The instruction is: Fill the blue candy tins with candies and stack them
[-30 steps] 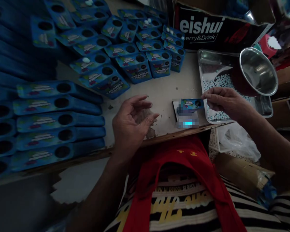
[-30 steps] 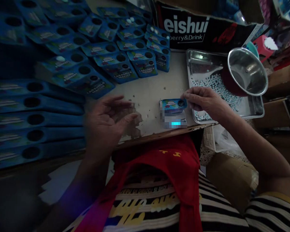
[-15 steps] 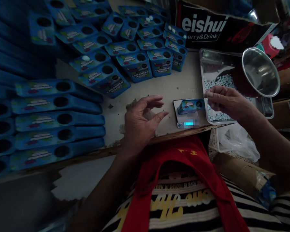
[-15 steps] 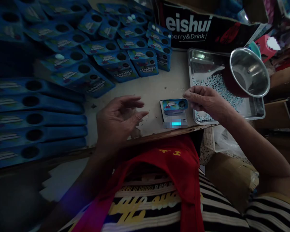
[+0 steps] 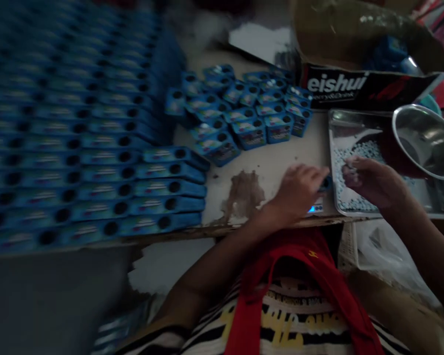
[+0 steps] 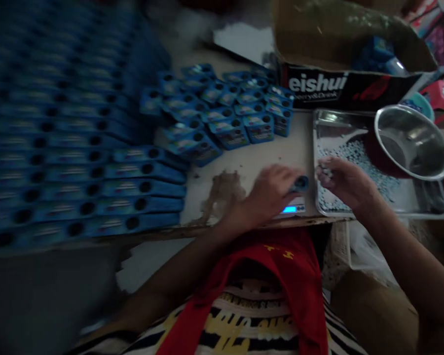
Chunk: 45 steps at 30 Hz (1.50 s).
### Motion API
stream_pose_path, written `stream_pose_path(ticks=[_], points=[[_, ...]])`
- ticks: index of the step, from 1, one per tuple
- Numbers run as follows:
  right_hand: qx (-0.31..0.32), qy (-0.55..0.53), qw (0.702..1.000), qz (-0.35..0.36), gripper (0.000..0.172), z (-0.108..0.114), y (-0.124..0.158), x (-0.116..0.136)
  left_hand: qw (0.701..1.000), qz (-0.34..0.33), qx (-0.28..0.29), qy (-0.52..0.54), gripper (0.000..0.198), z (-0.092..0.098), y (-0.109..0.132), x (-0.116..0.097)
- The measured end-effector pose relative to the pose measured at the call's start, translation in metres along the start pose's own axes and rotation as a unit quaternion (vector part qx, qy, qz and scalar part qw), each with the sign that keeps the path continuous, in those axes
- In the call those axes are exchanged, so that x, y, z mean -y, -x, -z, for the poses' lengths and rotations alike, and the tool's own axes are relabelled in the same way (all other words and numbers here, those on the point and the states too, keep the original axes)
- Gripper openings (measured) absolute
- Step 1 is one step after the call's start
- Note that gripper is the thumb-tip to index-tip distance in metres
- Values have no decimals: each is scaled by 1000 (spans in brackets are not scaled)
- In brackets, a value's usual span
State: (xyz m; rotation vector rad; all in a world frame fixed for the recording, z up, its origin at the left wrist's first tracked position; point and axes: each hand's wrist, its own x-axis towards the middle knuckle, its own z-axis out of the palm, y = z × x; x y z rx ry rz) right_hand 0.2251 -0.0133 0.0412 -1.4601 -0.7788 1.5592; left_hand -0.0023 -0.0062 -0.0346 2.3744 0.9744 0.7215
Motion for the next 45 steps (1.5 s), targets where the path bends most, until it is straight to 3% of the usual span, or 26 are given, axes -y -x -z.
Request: stream_pose_path(ticks=[1,3,5,7,10,13,14,16,18,20,21,23,25,28,32,34,37,40,43,45], points=[[-15,-11,1000,11,9,9,-4,-1,999,0,33,-16,37,1,-5,-4],[-45,-16,996,69,11,28,-16,-3,999,17,31,-24,32,16,-6,-5],[-43,-9,995,93,14,39,-32,-5,998,46,-48,-14,35,49,5,7],[-6,20,997,74,16,32,-48,-8,985,82,-149,-2,40,99,23,31],[91,73,991,70,28,-20,-65,-13,954,151,-257,-16,45,183,44,87],[193,186,951,155,36,-102,-78,-20,931,233,-269,-79,48,242,51,141],[191,264,922,209,33,-129,-83,-22,927,252,-259,-102,48,252,51,154],[154,461,825,290,33,-174,-94,-26,923,274,-235,-135,47,258,54,172],[130,626,704,310,40,-205,-105,-28,926,274,-219,-143,46,252,59,182],[137,722,610,296,49,-222,-114,-28,937,251,-204,-134,45,242,65,187],[144,748,580,289,51,-227,-117,-28,945,231,-195,-127,45,237,68,189],[156,770,549,285,49,-230,-121,-28,961,188,-171,-113,44,229,72,195],[165,769,546,288,47,-226,-120,-28,971,169,-142,-93,43,223,75,202],[156,753,576,278,45,-206,-105,-26,976,186,-103,-43,43,218,79,216],[92,741,622,234,33,-151,-60,-16,979,194,-63,3,54,207,90,233],[63,739,635,216,28,-117,-33,-14,979,196,-50,-3,72,200,96,238],[38,727,654,205,22,-69,0,-25,975,209,-22,-74,103,188,105,237],[23,709,670,221,21,-35,14,-49,957,219,39,-188,108,180,109,230],[14,682,691,239,20,-24,17,-70,938,204,67,-270,105,178,107,222],[16,634,735,239,18,-23,18,-74,939,169,48,-296,106,181,105,215]])
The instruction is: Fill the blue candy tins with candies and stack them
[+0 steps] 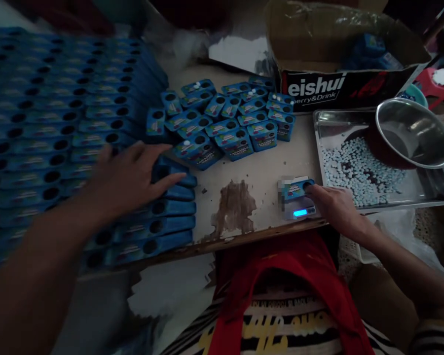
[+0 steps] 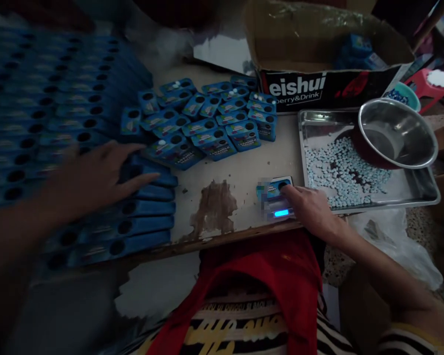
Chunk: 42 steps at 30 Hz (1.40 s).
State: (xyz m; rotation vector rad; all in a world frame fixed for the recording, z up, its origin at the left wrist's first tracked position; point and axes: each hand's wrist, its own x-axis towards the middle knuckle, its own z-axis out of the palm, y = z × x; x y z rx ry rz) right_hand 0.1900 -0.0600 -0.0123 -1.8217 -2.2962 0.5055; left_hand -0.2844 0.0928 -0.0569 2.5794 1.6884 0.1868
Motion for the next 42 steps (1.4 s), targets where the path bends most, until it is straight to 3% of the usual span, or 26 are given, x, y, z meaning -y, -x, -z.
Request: stream_pose_path(ticks=[2,4,6,9,10,12,15,17,21,24,28,35,38,42], points=[[-23,-115,993,-20,15,6,1,-3,999,-40,-29,7,104,9,3,-7],[-59,-265,960,-67,14,20,1,-15,997,-62,-39,15,101,17,10,-17],[-104,-428,885,-150,20,35,0,-39,997,-68,-33,11,98,21,18,-31],[-139,-600,728,-299,14,50,-3,-85,995,-90,-21,37,97,15,28,-57],[-141,-621,693,-338,13,52,-4,-98,994,-100,-26,48,98,10,30,-66],[-123,-621,665,-396,24,50,-2,-115,990,-120,-47,55,98,1,33,-83],[-58,-603,685,-404,22,44,2,-115,981,-163,-88,56,81,-5,34,-108],[-13,-606,710,-359,12,41,2,-102,975,-180,-110,70,68,-4,34,-126],[57,-622,737,-258,23,45,-11,-71,967,-171,-147,118,60,-1,32,-165],[85,-616,746,-237,26,58,-24,-49,964,-167,-119,172,54,-8,29,-184],[99,-584,779,-205,23,79,-38,-23,958,-161,-57,230,50,-27,27,-189],[121,-421,888,-138,17,94,-44,4,948,-146,-37,281,51,-46,34,-181],[120,-388,904,-134,18,96,-42,13,937,-133,-38,320,49,-46,35,-185],[124,-406,894,-144,19,102,-41,11,902,-86,-57,419,51,-52,29,-203]])
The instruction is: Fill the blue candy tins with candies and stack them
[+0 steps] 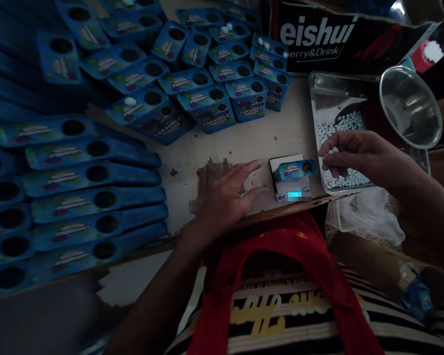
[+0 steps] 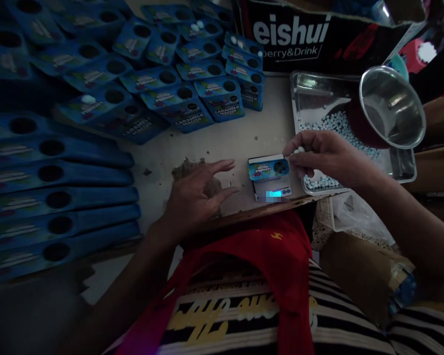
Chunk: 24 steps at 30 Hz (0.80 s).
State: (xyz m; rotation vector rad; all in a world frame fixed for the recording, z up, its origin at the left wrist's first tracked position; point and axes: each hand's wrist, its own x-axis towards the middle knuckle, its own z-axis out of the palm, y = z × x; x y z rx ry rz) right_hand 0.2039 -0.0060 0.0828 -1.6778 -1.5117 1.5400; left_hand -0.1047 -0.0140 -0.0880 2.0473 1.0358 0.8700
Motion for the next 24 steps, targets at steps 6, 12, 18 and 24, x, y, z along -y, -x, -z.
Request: stream_pose_path(ticks=[6,12,18,24], points=[[-151,158,975,41,24,31,-5,-41,988,60,-50,136,57,-48,-24,-9],[-241,-55,966,72,34,1,-10,-102,994,-93,-33,42,25,-53,-63,-32],[-156,-475,866,-35,36,-31,-25,-118,951,-275,-41,-133,29,-65,-107,-53],[-150,-510,847,-6,33,-26,-28,-119,967,-189,-74,-155,32,-85,-112,-34]])
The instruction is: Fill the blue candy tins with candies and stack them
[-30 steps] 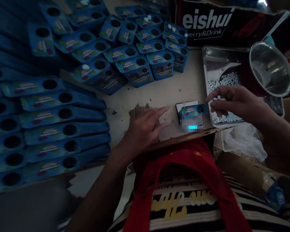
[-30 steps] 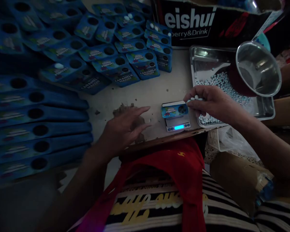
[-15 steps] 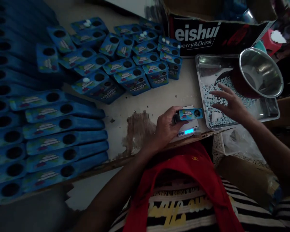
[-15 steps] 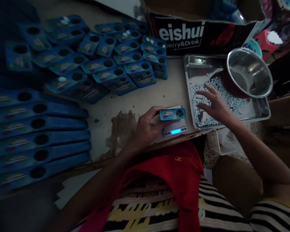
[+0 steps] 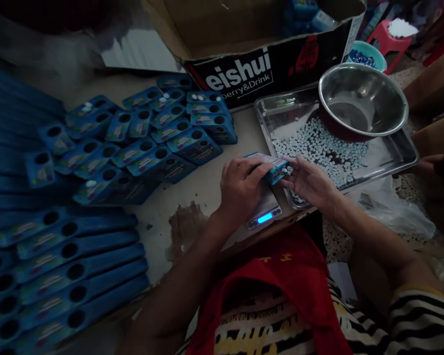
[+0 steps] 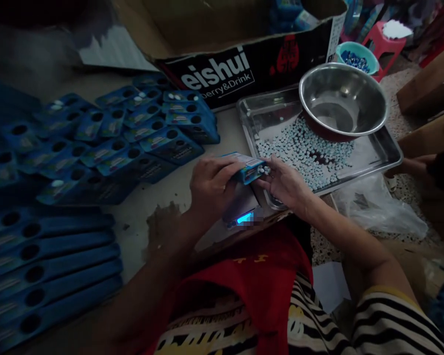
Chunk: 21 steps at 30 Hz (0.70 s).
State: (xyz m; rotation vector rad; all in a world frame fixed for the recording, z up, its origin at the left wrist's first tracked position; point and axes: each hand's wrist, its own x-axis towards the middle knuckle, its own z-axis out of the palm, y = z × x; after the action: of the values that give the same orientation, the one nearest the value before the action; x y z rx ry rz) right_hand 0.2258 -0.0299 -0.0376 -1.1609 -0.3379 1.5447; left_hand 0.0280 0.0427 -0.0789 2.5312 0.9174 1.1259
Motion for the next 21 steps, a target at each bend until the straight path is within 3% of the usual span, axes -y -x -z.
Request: stream_pose_path(ticks=[6,9,11,13,16,17,20,21], points=[[12,-22,999,-35,27,13,-6,2,990,92,-24,104,25,9,14,-2],[34,30,998,-34,19,19,-3,11,955,212,-40,203,34,14,26,-4],[30,128,991,1,27,24,3,21,919,279,-35,278,44,17,38,-5],[-18,313,945,95,38,31,8,32,890,313,-24,331,48,18,53,-5],[-95,570,783,230,48,42,8,42,874,327,-40,357,47,15,73,-4],[-92,607,753,237,48,45,7,42,875,328,-46,354,46,14,77,-3],[-47,650,728,214,42,50,4,37,883,324,-55,336,51,15,83,-2],[-44,673,705,219,39,50,3,34,885,317,-54,336,55,19,84,-2]])
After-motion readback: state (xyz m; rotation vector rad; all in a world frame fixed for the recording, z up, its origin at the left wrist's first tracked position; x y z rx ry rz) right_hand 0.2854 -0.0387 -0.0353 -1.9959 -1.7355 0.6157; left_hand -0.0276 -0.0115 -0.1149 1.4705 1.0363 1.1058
